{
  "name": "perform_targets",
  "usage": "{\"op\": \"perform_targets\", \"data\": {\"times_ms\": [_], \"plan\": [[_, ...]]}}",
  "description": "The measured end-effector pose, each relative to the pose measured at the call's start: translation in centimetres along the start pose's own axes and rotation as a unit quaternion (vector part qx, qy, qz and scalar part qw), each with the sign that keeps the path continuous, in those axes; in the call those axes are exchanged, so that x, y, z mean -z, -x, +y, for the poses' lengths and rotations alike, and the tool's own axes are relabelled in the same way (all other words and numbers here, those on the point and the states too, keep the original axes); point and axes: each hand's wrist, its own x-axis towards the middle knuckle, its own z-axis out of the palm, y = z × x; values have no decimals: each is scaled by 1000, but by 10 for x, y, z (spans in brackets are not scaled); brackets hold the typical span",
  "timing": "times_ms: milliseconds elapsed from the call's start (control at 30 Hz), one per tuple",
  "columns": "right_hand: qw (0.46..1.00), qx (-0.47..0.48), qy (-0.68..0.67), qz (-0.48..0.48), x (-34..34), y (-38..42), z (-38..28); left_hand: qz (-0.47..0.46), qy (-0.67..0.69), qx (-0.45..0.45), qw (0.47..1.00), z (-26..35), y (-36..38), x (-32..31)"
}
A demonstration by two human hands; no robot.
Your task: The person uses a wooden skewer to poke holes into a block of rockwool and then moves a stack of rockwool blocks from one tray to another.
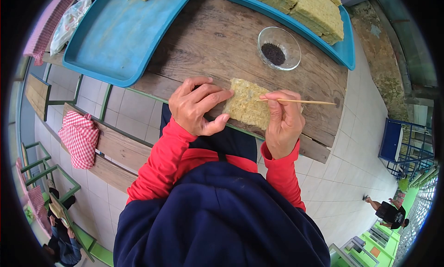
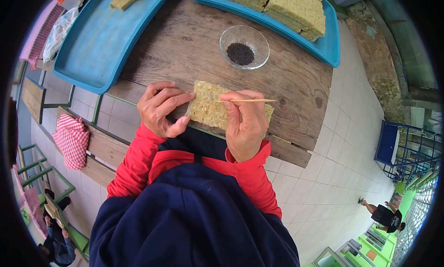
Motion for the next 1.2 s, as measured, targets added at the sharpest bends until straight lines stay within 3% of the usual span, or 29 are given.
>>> {"op": "perform_targets", "data": {"times_ms": [867, 1033, 1200], "plan": [[998, 5, 59, -30, 2, -2, -5, -2, 1, 4, 1000, 1, 0, 0], [998, -22, -42, 32, 3, -6, -3, 11, -8, 5, 1000, 0, 1, -2], [998, -52, -45, 9, -10, -14, -6, 4, -4, 8, 1000, 0, 3, -2]]}}
